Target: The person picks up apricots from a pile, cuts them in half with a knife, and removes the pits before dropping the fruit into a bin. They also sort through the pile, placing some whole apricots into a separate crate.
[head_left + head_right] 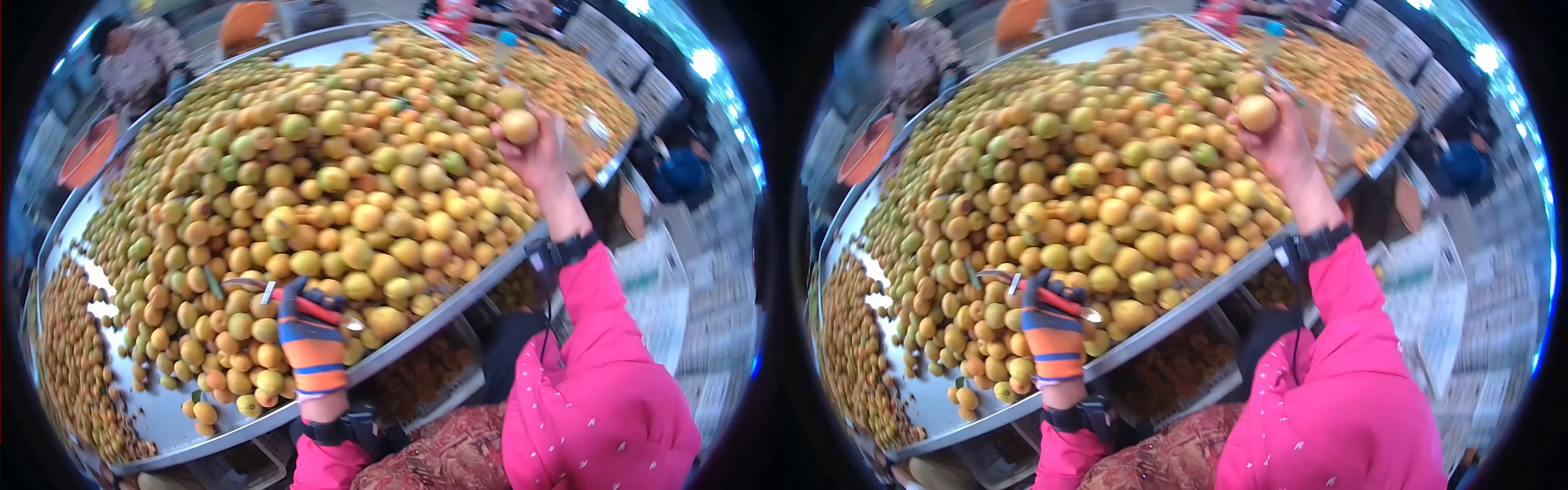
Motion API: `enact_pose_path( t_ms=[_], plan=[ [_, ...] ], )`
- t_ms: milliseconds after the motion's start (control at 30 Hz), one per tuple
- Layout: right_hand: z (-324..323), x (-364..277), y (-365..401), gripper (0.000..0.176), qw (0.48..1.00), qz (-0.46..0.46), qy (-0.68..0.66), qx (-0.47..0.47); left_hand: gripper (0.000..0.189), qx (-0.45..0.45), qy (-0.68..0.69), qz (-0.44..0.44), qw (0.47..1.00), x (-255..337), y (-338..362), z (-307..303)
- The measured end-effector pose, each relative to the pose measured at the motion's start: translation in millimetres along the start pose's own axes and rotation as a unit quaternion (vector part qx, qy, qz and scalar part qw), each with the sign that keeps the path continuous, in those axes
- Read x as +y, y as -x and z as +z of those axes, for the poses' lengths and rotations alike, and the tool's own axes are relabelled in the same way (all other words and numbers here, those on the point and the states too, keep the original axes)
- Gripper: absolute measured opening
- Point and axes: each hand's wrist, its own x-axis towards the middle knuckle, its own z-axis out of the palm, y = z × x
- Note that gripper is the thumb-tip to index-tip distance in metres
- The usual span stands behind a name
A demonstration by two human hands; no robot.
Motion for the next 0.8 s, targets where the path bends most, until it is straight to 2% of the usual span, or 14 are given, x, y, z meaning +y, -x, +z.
enact_pose_path(
  t_ms=[67,100,133,167,200,267,333,400,433,467,500,633,733,800],
  plan=[
    [-4,-24,103,0.038,0.989,-0.019,-0.099,0.105,0.022,0.024,-0.126,0.048,0.991,-2,-7,-12],
    [-11,-37,150,0.04,0.983,-0.007,-0.138,0.119,0.023,0.08,-0.084,0.02,0.993,2,4,14],
    [-20,-47,194,0.043,0.976,0.001,-0.177,0.129,0.024,0.056,-0.062,0.005,0.997,2,-1,6],
    [-25,-56,232,0.045,0.973,-0.013,-0.175,0.151,0.026,-0.003,-0.037,-0.016,0.999,2,-19,-19],
    [-27,-63,268,0.048,0.969,-0.024,-0.178,0.171,0.028,0.033,-0.08,-0.011,0.996,-1,-17,-10],
    [-30,-82,324,0.053,0.96,-0.064,-0.15,0.226,0.034,-0.001,-0.086,-0.043,0.995,5,-25,-20],
    [-31,-102,368,0.054,0.959,-0.091,-0.106,0.245,0.037,0.062,-0.127,-0.019,0.99,-2,-13,1],
    [-28,-119,410,0.056,0.96,-0.083,-0.071,0.257,0.039,0.048,-0.13,0.0,0.99,-3,-9,3],
    [-27,-125,432,0.056,0.952,-0.091,-0.054,0.287,0.042,-0.03,-0.141,0.017,0.989,5,-27,-24],
    [-27,-128,455,0.055,0.942,-0.096,-0.041,0.318,0.036,0.03,-0.167,0.061,0.984,2,-13,-4],
    [-28,-129,479,0.055,0.938,-0.101,-0.046,0.328,0.033,-0.028,-0.225,0.11,0.968,4,-16,-17],
    [-51,-136,581,0.046,0.863,-0.142,-0.052,0.483,0.033,-0.166,-0.355,0.186,0.901,20,-37,-62],
    [-77,-122,654,0.036,0.759,-0.109,-0.075,0.638,0.032,-0.106,-0.447,0.255,0.851,-3,13,-15],
    [-101,-92,689,0.032,0.728,-0.063,-0.056,0.68,0.035,-0.133,-0.324,0.183,0.919,13,-19,-43]
  ],
)
